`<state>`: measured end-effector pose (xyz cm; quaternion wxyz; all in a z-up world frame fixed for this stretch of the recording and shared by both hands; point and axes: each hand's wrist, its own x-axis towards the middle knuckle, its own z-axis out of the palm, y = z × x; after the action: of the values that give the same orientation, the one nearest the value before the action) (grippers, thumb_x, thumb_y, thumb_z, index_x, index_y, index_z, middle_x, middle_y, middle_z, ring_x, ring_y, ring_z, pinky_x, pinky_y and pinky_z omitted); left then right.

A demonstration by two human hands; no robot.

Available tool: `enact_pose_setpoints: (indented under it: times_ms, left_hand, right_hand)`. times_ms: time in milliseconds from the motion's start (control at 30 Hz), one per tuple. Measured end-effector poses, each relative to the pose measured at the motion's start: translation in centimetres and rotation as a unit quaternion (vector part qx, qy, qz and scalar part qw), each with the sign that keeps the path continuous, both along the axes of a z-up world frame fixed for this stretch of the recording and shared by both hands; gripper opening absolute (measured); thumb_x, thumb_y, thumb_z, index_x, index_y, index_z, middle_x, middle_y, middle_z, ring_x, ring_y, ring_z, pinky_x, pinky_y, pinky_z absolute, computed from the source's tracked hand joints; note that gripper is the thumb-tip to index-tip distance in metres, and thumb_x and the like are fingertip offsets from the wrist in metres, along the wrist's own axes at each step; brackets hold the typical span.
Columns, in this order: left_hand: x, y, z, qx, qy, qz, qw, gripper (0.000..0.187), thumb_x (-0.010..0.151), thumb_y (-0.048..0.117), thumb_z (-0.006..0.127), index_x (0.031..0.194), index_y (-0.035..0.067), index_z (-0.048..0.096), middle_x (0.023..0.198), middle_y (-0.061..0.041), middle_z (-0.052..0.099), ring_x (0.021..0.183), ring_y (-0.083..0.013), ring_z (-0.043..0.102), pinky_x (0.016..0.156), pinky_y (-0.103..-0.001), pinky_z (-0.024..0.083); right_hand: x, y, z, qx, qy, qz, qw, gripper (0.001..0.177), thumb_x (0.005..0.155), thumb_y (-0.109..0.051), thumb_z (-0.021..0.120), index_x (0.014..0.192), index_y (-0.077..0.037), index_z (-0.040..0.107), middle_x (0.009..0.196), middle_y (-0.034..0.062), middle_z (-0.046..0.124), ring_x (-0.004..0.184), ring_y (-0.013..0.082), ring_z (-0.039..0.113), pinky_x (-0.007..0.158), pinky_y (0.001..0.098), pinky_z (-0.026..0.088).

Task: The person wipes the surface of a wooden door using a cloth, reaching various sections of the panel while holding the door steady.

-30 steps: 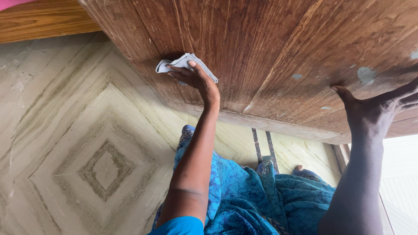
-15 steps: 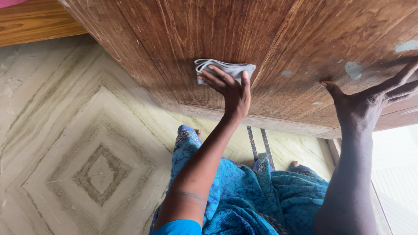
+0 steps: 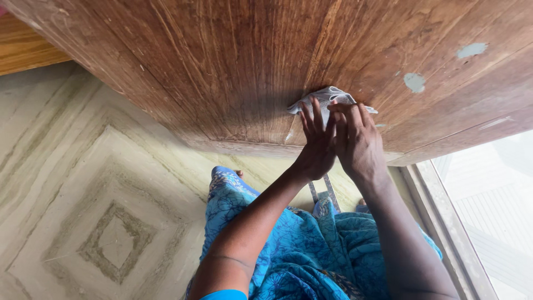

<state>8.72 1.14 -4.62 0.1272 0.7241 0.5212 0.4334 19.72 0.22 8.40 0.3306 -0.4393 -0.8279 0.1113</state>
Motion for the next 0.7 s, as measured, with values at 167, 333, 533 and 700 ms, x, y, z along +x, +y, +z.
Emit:
enact_pose_setpoints:
  times_ms: [167,333,533,700]
  left_hand:
    - [-0.4,-1.6,1.2,0.019,-0.03,0.03,0.999,0.071,0.111,0.049,0.021,0.168,0.011,0.006,0.172,-0.028,-0.015,0.158,-0.0547,-0.019,0.128,-0.065,-0.003]
    - [-1.3,-2.5,2.2,0.072,-0.013,0.051,0.996,0.064,0.116,0.046,0.024,0.167,0.008,0.02,0.173,-0.029,-0.002,0.161,-0.0536,-0.005,0.131,-0.064,0.005]
    - [-1.4,-2.5,2.6,0.095,-0.024,0.058,0.994,0.062,0.116,0.043,0.028,0.165,0.006,0.026,0.172,-0.032,0.001,0.161,-0.0527,0.0,0.131,-0.063,0.007]
    - [-1.5,-2.7,3.7,0.106,-0.026,0.07,0.992,0.061,0.115,0.045,0.034,0.163,0.008,0.031,0.171,-0.03,0.004,0.161,-0.0491,0.005,0.131,-0.061,0.011]
  right_hand:
    - [-0.8,0.1,1.4,0.04,0.042,0.04,0.998,0.029,0.106,-0.009,0.055,0.134,-0.007,0.062,0.126,0.0195,0.06,0.114,0.0383,0.062,0.094,0.0479,0.053]
    - [-0.6,0.6,0.2,0.047,0.019,0.04,0.998,0.057,0.088,-0.001,0.063,0.143,-0.012,0.057,0.133,0.016,0.057,0.122,0.0379,0.06,0.1,0.0457,0.052]
    - [-0.4,1.2,-1.4,0.071,0.005,0.041,0.997,0.071,0.083,0.003,0.066,0.15,-0.016,0.052,0.139,0.0153,0.054,0.125,0.0392,0.057,0.103,0.0458,0.052]
    - [0.0,1.3,-1.1,0.03,0.017,0.034,0.999,0.066,0.089,0.003,0.063,0.151,-0.016,0.051,0.136,0.0169,0.055,0.121,0.0393,0.058,0.098,0.0453,0.054]
